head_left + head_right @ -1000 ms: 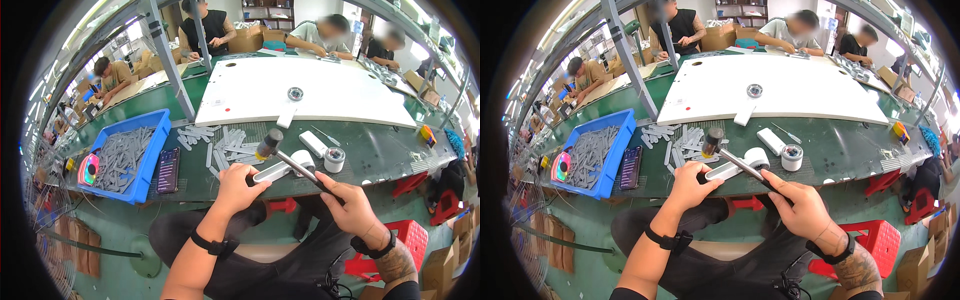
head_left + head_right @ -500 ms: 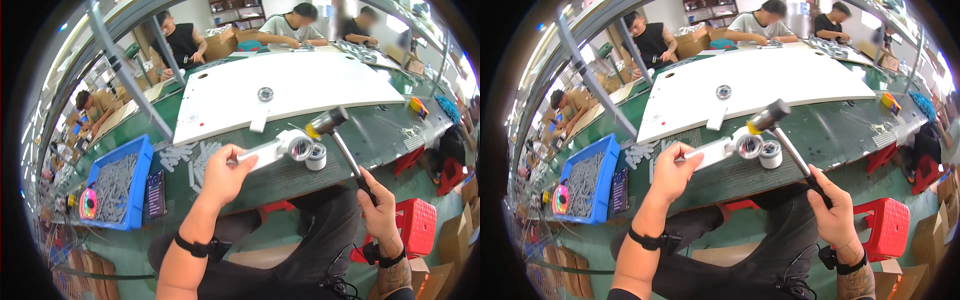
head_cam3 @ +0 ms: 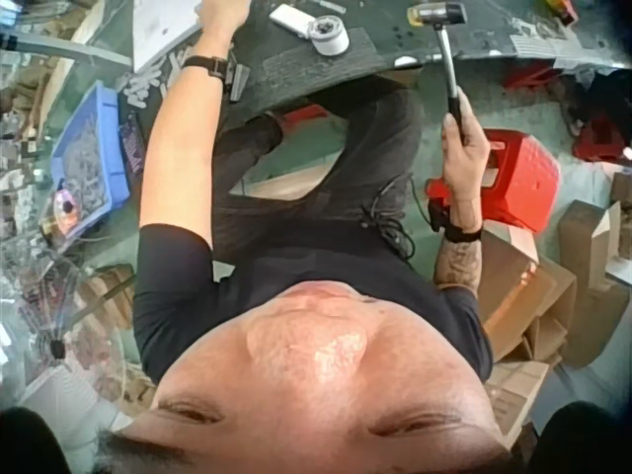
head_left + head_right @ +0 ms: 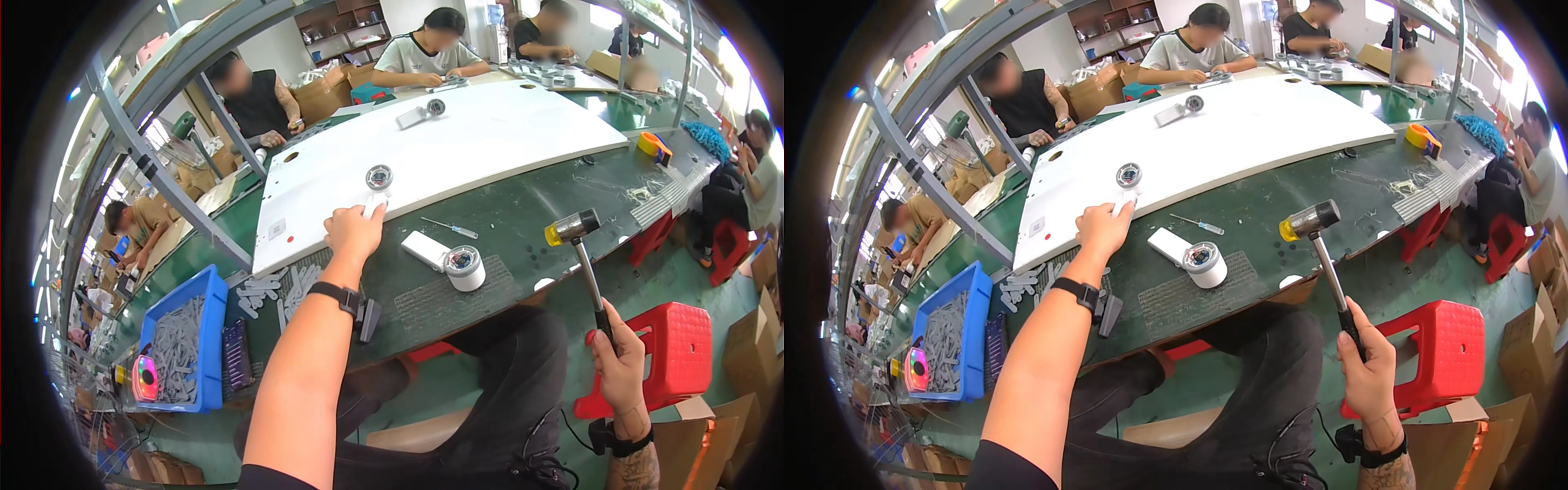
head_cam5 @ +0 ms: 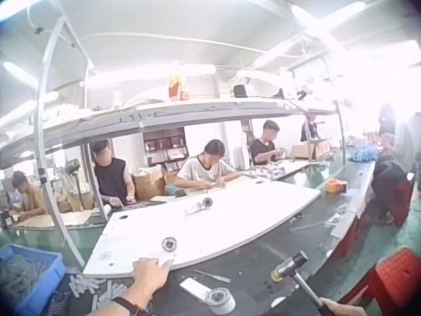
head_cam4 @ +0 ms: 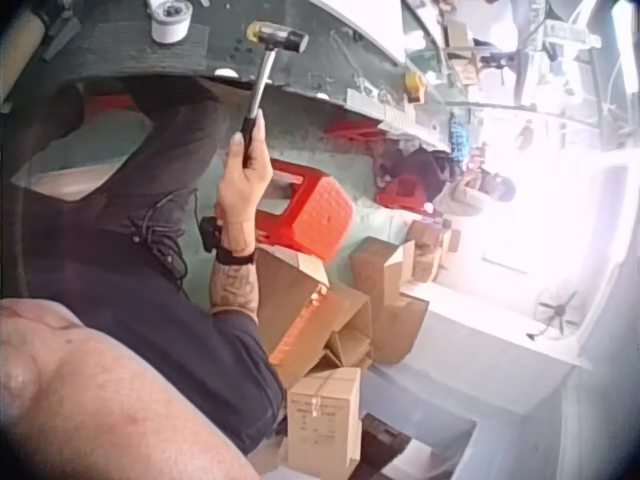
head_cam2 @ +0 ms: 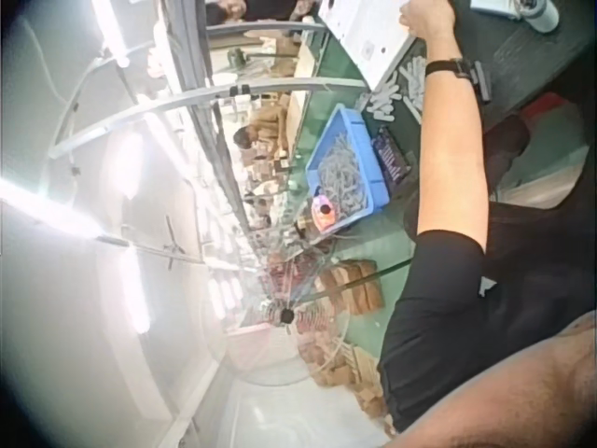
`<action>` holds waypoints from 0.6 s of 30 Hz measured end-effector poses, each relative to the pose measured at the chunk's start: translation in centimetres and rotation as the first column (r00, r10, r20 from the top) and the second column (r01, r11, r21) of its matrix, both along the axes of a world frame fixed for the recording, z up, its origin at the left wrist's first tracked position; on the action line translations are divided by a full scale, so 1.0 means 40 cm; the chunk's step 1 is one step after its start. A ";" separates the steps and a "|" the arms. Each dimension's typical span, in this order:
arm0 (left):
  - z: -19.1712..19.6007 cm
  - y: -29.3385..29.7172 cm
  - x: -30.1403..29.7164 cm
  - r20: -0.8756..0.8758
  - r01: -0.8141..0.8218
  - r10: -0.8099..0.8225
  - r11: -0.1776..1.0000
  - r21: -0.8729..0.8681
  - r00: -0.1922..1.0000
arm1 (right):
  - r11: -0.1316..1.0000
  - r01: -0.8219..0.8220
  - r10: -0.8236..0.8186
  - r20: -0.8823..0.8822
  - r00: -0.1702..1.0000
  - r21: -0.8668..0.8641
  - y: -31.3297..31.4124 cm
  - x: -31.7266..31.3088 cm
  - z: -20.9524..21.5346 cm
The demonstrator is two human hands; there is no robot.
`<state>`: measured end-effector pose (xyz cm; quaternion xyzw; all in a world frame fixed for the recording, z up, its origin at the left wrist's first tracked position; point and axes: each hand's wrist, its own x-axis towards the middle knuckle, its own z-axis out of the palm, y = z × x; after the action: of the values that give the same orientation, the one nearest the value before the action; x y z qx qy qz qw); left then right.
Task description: Assembling plastic and metal components using a rubber mallet at a factory workbench.
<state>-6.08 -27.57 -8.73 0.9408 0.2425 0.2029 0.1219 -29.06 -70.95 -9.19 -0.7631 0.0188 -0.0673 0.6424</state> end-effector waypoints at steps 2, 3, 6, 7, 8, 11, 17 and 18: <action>-0.001 0.022 -0.032 -0.061 0.100 -0.097 0.993 0.056 0.993 | 0.999 -0.011 0.011 0.001 1.000 0.045 0.008 0.006 -0.017; -0.001 0.039 -0.048 0.015 0.135 -0.134 0.987 -0.082 0.991 | 0.998 -0.019 0.019 0.000 1.000 0.052 0.017 0.009 -0.019; -0.016 0.103 -0.140 0.213 0.293 -0.245 0.928 -0.232 0.946 | 0.994 -0.064 0.063 0.007 0.998 0.094 0.046 0.016 -0.022; -0.030 0.121 -0.180 0.331 0.423 -0.336 0.874 -0.240 0.882 | 0.995 -0.057 0.057 0.010 0.998 0.088 0.050 0.017 -0.024; -0.033 0.117 -0.234 0.394 0.491 -0.367 0.823 -0.285 0.843 | 0.995 -0.049 0.049 0.010 0.999 0.083 0.054 0.016 -0.029; -0.019 0.076 -0.418 0.274 0.469 -0.399 0.836 -0.283 0.875 | 0.990 -0.072 0.076 -0.032 0.997 0.120 0.059 0.017 -0.033; -0.039 0.081 -0.501 0.232 0.544 -0.522 0.838 -0.041 0.821 | 0.982 -0.117 0.127 -0.061 0.990 0.148 0.092 0.033 -0.025; -0.026 0.099 -0.476 0.293 0.514 -0.458 0.843 -0.157 0.839 | 0.982 -0.118 0.127 -0.052 0.991 0.148 0.100 0.033 -0.020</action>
<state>-25.14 -23.61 -9.78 0.9185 -0.0009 0.2499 0.3063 -27.76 -66.94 -9.99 -0.7159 -0.0039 -0.0026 0.6982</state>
